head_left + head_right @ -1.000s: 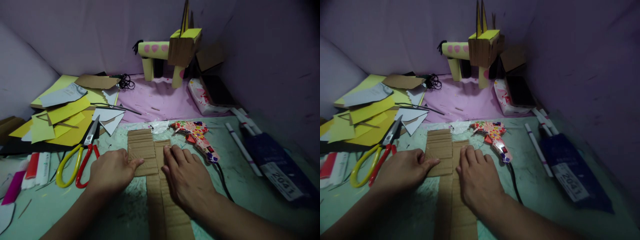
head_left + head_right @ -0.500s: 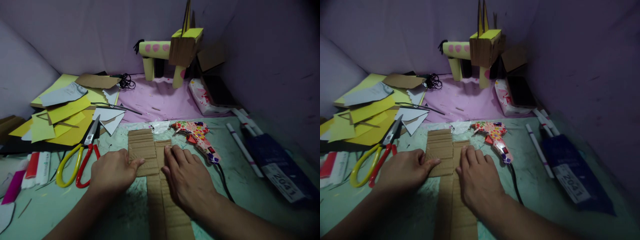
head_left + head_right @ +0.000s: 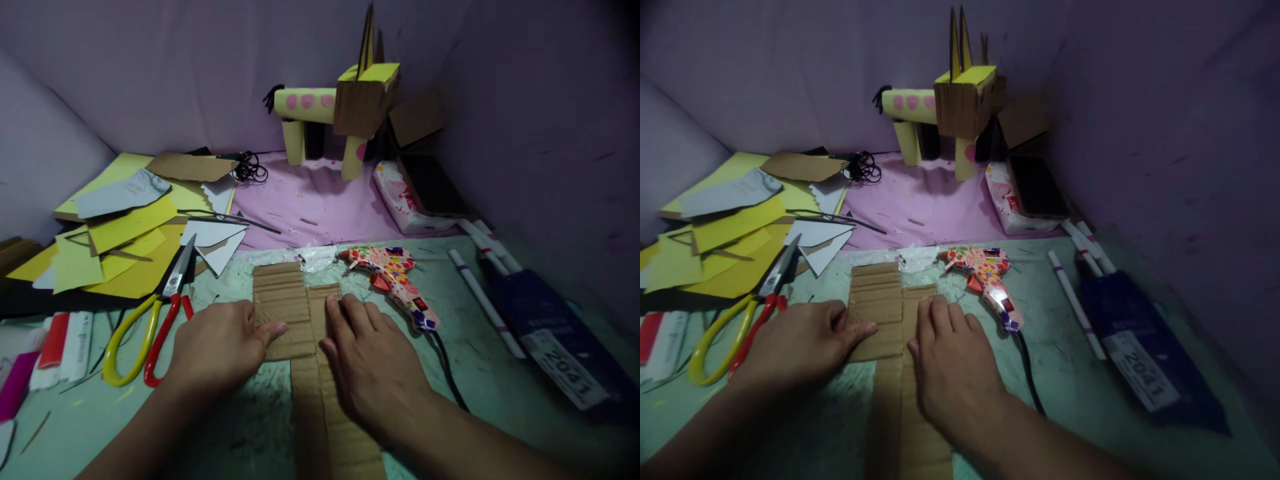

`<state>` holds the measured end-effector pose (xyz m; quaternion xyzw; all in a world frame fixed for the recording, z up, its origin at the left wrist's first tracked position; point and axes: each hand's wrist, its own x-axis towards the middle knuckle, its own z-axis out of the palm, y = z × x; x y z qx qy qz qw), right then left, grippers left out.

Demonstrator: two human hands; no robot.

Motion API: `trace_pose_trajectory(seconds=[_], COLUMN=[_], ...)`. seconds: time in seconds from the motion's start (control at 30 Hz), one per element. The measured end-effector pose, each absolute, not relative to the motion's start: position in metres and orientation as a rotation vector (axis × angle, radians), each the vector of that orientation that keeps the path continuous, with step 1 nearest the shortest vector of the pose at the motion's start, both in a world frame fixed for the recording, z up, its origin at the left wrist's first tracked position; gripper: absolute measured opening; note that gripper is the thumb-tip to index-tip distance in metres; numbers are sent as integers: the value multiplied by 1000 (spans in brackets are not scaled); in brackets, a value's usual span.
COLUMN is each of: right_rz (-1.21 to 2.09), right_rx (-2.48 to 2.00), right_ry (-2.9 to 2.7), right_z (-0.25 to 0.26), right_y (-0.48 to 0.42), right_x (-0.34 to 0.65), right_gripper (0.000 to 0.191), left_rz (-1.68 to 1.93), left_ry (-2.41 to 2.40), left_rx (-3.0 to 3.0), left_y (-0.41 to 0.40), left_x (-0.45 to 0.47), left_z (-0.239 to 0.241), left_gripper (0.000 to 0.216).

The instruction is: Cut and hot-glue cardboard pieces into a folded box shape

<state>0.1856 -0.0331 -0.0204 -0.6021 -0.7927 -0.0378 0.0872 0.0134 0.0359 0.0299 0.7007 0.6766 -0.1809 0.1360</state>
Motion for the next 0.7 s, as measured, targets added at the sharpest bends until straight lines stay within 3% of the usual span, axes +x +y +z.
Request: trace_pose_trajectory(seconds=[0.13,0.37,0.5,0.7], right_rz=[-123,-143,-180,-207], right_rx=[-1814,-1839,-1791,-1783], right_ry=[-2291,-2122,-2119,-2169], right_z=[-19,-26,-35,-38], right_y=[-33,-32,-30,-30], right_x=[184,184,186,184], right_gripper=[43,49,55,48], left_rz=[-509,-55,-83,-40], left_ry=[2054,2016,2131,2090], left_rx=[2034,2050,1983,2025], left_y=[34,33,37,39], left_x=[16,22,26,29], left_z=[30,19,14,11], left_gripper=[46,69,66,56])
